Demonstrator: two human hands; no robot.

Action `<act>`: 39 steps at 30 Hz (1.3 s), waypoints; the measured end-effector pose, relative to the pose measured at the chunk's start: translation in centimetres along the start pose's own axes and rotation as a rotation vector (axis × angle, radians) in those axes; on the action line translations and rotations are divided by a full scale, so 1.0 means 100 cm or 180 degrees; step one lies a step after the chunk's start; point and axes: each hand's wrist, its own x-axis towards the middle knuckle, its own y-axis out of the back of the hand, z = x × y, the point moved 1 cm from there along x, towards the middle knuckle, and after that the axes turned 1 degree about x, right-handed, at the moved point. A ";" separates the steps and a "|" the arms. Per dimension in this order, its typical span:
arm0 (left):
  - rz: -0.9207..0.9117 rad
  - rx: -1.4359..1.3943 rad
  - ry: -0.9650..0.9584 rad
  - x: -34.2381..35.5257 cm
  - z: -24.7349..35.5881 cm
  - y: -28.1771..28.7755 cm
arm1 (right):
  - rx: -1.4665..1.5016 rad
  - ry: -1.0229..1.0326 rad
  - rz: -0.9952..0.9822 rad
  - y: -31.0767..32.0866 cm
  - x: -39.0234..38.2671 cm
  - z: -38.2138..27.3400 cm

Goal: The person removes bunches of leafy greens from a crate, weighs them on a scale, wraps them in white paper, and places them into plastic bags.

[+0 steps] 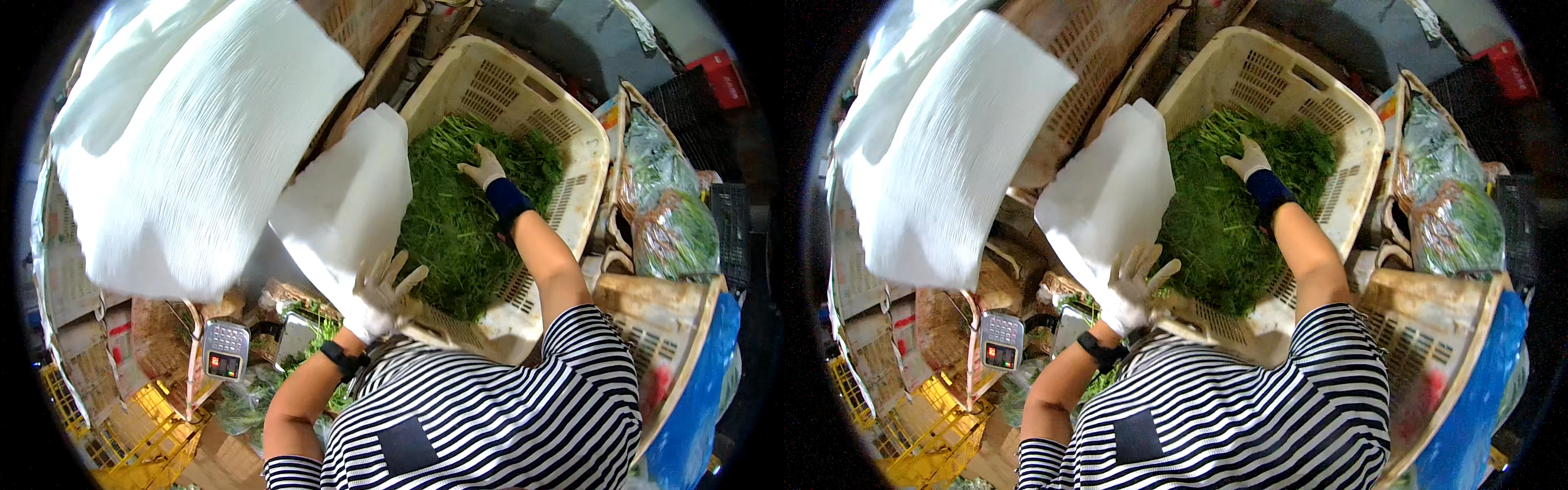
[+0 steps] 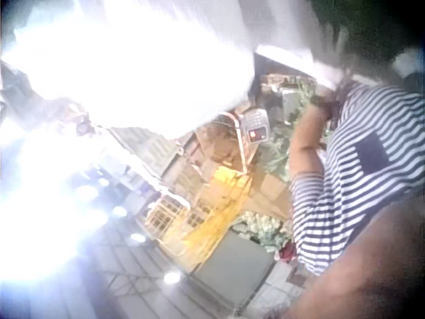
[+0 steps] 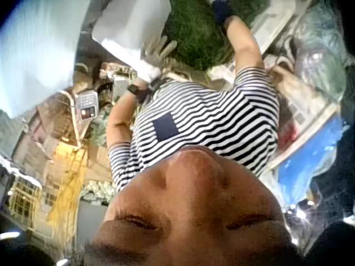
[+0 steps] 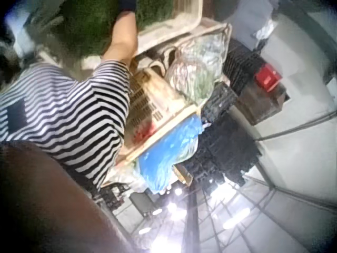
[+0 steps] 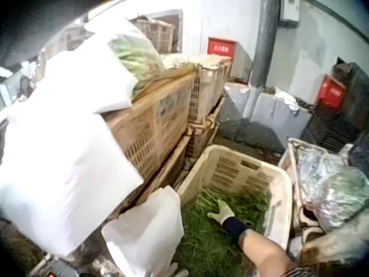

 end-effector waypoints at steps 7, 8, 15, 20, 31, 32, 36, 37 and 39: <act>-0.0123 0.0621 -0.0166 0.016 -0.005 0.014 | -0.1165 -0.0243 -0.0255 -0.003 0.111 -0.011; 0.0004 0.0757 -0.0294 0.018 -0.008 0.012 | -0.1195 -0.0328 -0.0426 -0.004 0.123 -0.012; -0.0042 0.0608 -0.0129 0.027 -0.008 0.011 | -0.1536 -0.0295 -0.1404 -0.055 0.157 -0.006; -0.0077 0.0525 -0.0040 0.022 -0.010 -0.001 | -0.1662 0.0255 -0.1002 -0.057 0.145 -0.004; 0.0297 0.0563 -0.0176 0.021 -0.004 0.012 | 0.0724 -0.0005 -0.0599 0.030 0.125 0.051; 0.0206 0.0478 -0.0094 0.019 -0.006 0.007 | 0.0958 -0.0082 -0.0552 0.045 0.108 0.052; 0.0201 0.0555 -0.0110 0.018 -0.006 0.008 | 0.1284 -0.0296 -0.0856 0.064 0.082 0.087; 0.0203 0.0600 -0.0143 0.017 -0.006 0.008 | 0.1298 -0.0262 -0.0708 0.066 0.074 0.087; 0.0201 0.0691 -0.0210 0.015 -0.005 0.009 | 0.1328 -0.0199 -0.0414 0.064 0.052 0.080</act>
